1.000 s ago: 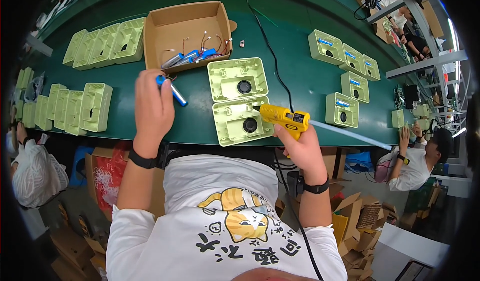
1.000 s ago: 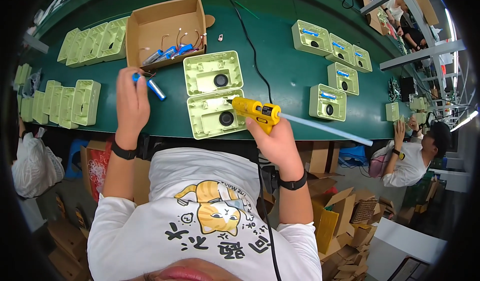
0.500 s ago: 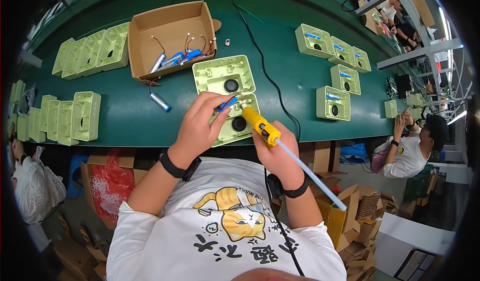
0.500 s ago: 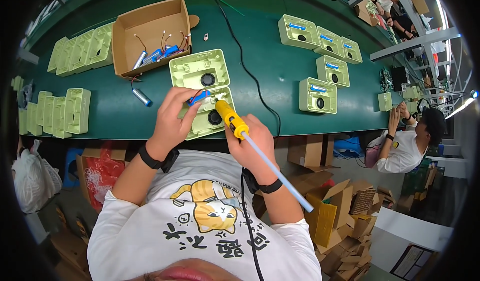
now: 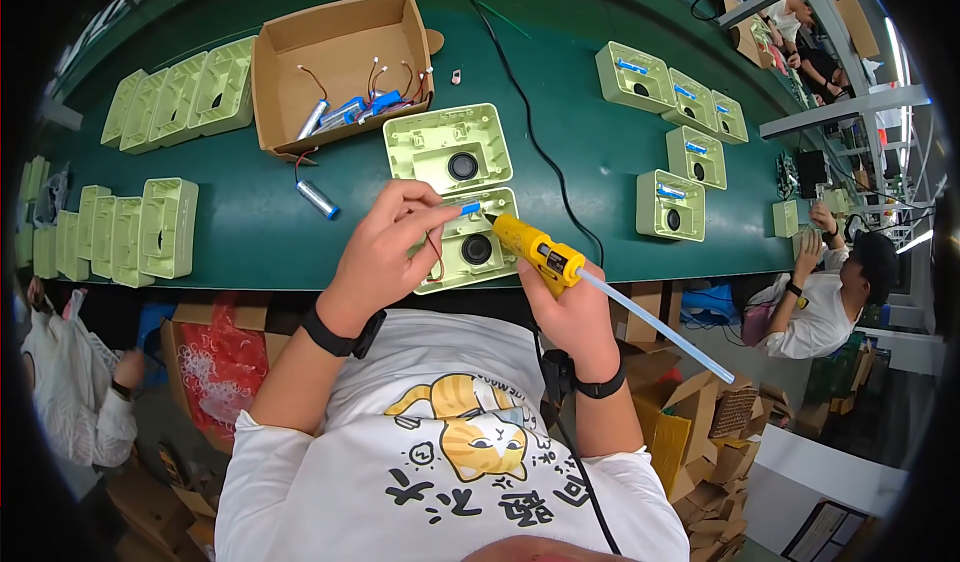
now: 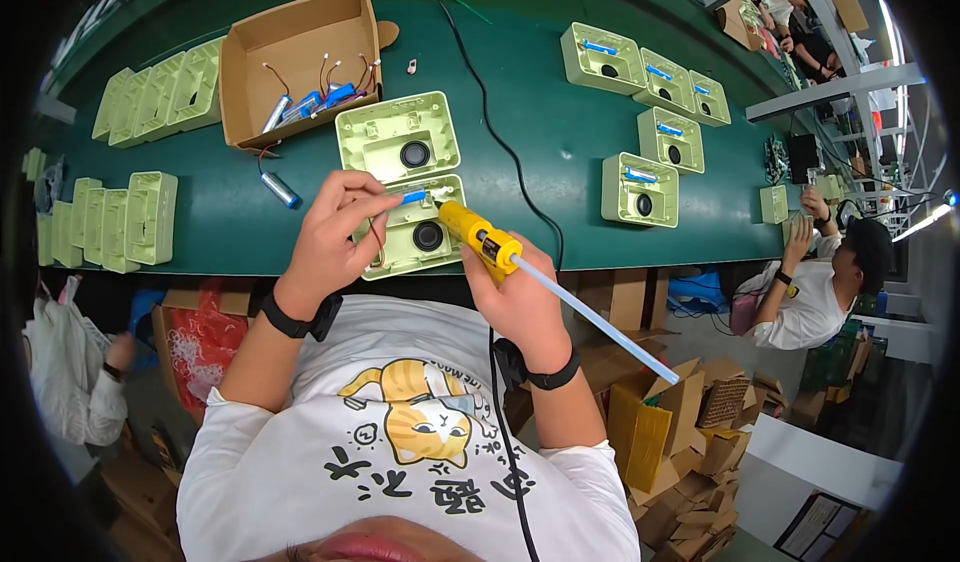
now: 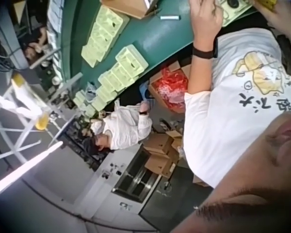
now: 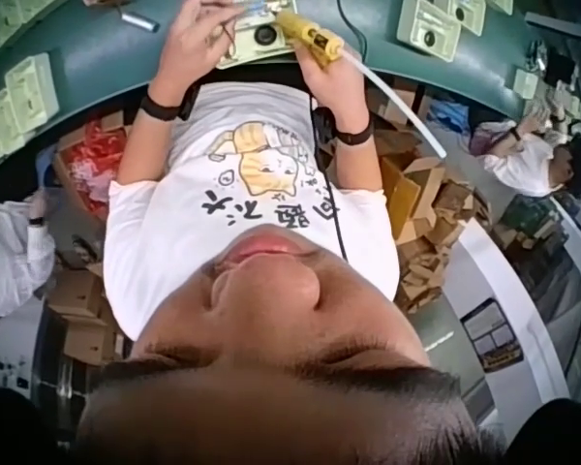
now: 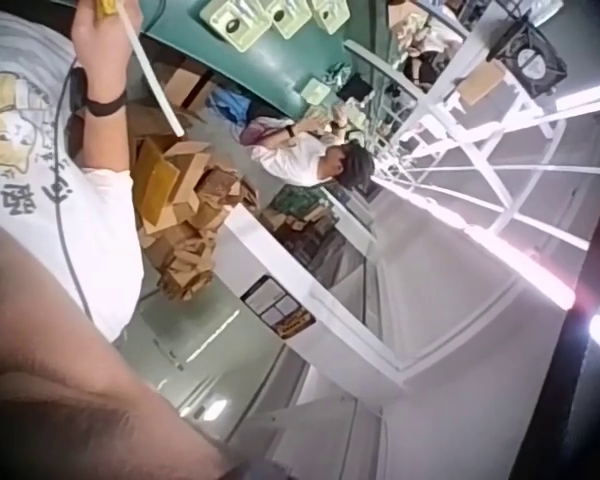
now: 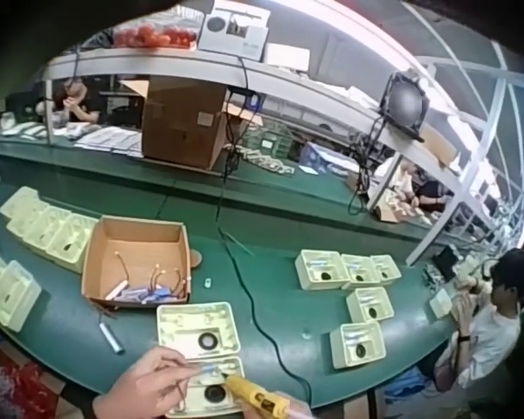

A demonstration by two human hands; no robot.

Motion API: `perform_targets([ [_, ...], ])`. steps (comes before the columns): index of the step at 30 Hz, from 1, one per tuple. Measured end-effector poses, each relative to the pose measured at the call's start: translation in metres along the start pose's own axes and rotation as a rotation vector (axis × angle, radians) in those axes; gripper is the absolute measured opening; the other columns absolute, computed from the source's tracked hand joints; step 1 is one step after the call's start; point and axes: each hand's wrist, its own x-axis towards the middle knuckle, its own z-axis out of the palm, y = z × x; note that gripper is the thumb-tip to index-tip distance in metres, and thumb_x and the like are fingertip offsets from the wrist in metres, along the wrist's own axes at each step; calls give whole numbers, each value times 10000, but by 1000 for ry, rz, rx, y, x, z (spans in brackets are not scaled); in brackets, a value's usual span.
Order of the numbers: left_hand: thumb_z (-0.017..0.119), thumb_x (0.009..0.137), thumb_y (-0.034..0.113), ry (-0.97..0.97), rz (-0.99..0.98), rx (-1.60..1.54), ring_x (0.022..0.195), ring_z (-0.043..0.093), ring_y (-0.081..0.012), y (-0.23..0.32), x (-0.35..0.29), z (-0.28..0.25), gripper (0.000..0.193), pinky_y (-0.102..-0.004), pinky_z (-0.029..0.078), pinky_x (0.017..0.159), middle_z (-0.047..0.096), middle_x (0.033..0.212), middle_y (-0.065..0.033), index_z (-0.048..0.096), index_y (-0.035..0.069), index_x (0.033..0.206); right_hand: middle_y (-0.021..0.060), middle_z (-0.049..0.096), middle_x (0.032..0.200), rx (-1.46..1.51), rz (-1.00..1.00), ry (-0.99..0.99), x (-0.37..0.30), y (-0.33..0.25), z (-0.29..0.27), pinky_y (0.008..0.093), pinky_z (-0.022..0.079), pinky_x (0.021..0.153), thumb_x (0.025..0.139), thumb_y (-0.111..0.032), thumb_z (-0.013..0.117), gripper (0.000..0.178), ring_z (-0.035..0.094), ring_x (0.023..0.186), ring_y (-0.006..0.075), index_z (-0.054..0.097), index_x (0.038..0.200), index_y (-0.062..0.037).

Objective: The person assembles electronic devices by placing batteries into plastic housings and securing them with a glue gun. They periodically insert new glue sticks into the gun and move completed housings aside to continue the process.

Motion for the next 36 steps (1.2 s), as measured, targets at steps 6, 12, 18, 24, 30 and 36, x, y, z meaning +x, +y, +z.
perform_targets([
  [6,797,929,-88,-55,0,31,964,783,-268,0,3,-6,288,-377,638,821,743,1159,-101,824,20,1195,177,789,889,83,27,7,3,-2,3,429,579,693,1018,-150,818,194,741,755,344,790,1077,33],
  [12,814,930,-52,-84,53,106,947,779,-282,-2,4,-4,249,-384,639,816,748,1164,-91,818,17,1169,213,784,885,72,94,-17,6,-9,-1,475,580,698,1007,-166,819,186,745,771,425,787,1017,17],
  [18,841,928,37,-174,99,229,1033,749,-274,0,6,-11,193,-399,619,875,751,1150,-64,821,39,1121,125,810,904,55,7,-33,-5,5,-6,368,572,688,1051,-138,803,222,720,736,236,784,1187,36],
  [24,882,909,196,-370,209,588,1145,658,-272,11,20,-33,237,-429,539,991,726,1213,-51,844,91,1118,65,815,897,168,156,-101,-13,3,-4,295,554,652,1090,-132,776,252,699,714,118,782,1275,39],
  [30,894,898,307,-439,277,546,1198,626,-306,1,21,-44,350,-463,497,1035,685,1299,-59,856,103,1180,41,778,823,270,144,-123,-6,8,2,292,542,612,1100,-149,767,236,701,698,103,787,1244,37],
  [36,922,828,537,-504,279,488,1268,613,-352,-2,19,-50,655,-490,487,1092,673,1378,-107,827,109,1314,46,762,774,162,134,-122,-3,9,4,296,533,596,1095,-161,776,213,693,666,105,789,1157,42],
])
